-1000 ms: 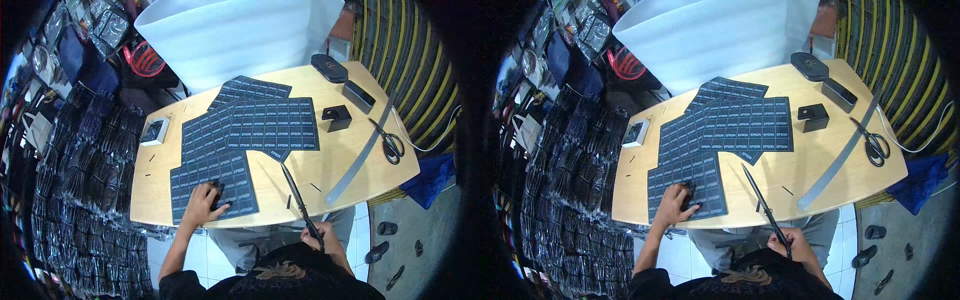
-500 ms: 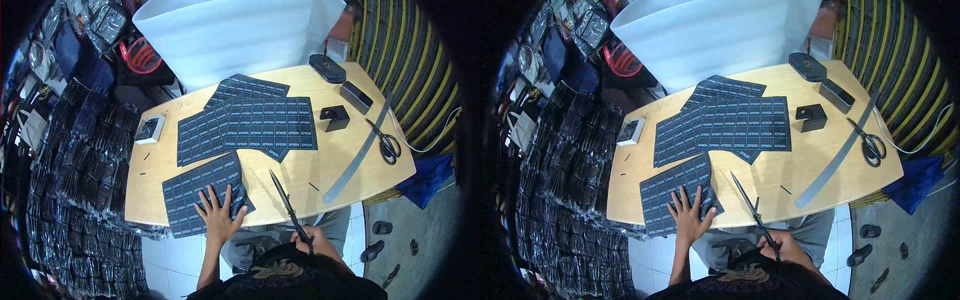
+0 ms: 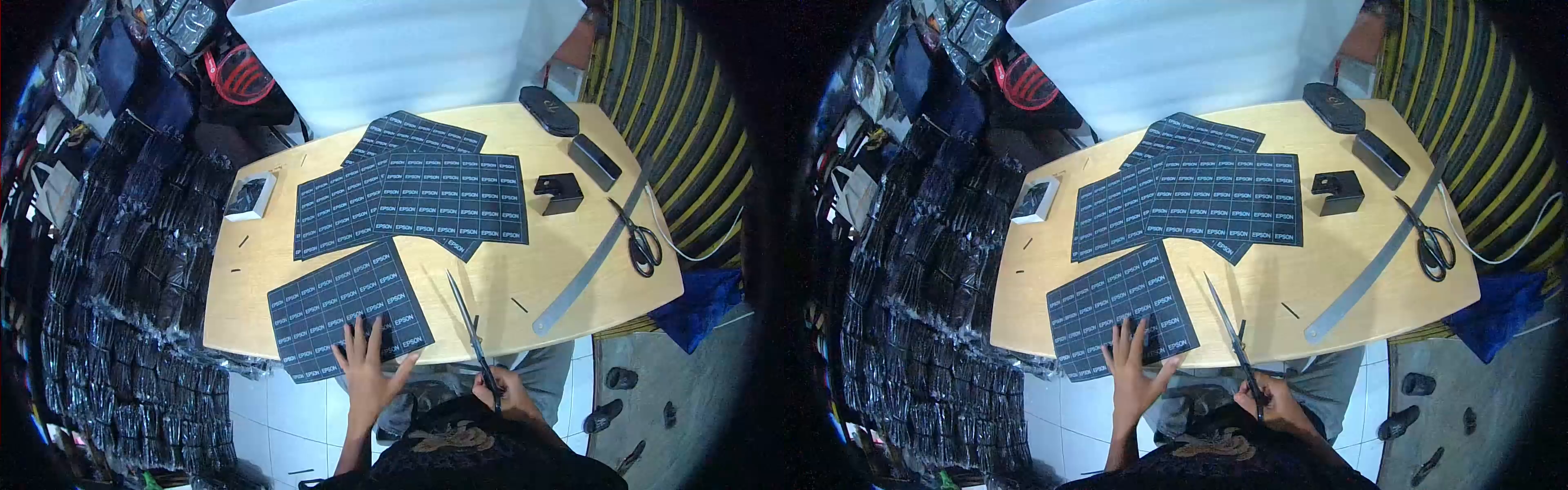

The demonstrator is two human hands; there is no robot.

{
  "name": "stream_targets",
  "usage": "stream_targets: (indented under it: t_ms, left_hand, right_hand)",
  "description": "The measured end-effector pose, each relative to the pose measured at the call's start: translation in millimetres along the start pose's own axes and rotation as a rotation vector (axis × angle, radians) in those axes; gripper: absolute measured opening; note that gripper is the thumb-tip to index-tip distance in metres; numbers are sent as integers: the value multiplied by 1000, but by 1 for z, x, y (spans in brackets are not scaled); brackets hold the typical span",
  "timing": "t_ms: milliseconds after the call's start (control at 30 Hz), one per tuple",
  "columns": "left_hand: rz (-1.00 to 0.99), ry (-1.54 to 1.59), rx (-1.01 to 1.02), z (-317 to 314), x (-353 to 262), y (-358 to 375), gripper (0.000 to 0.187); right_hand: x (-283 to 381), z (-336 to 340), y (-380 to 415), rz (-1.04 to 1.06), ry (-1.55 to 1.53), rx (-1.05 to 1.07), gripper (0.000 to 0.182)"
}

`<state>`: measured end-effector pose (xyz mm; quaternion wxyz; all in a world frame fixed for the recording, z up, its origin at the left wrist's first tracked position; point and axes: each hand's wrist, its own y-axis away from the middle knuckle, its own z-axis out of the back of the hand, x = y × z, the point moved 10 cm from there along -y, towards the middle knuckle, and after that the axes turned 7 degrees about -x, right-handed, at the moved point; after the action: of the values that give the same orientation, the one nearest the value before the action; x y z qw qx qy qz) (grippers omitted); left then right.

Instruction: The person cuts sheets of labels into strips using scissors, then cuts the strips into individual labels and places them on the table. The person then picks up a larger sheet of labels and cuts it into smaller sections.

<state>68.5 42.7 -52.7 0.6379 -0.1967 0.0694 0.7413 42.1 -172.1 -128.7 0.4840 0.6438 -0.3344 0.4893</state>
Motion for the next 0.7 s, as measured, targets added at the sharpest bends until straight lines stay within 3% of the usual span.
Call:
stream_targets:
  t_ms: [100,133,200,300,367,500,700]
  left_hand:
    - [39,448,-167,28,-6,23,38]
    - [49,450,-165,22,-1,33,38]
    - [485,909,40,-32,40,64,15]
    - [795,1384,196,-76,52,79,36]
    - [877,1559,153,-73,42,68,46]
    - [1112,1662,148,-106,59,75,46]
    - [996,1545,31,-91,52,80,38]
  right_hand:
    - [-3,7,4,-16,81,-36,19]
    - [9,7,6,-32,152,-41,20]
    - [17,9,8,-53,229,-38,21]
    - [17,5,10,-49,215,16,23]
    - [9,2,12,-63,242,56,25]
    - [-1,3,22,-160,285,46,27]
    - [-11,18,36,-173,396,42,36]
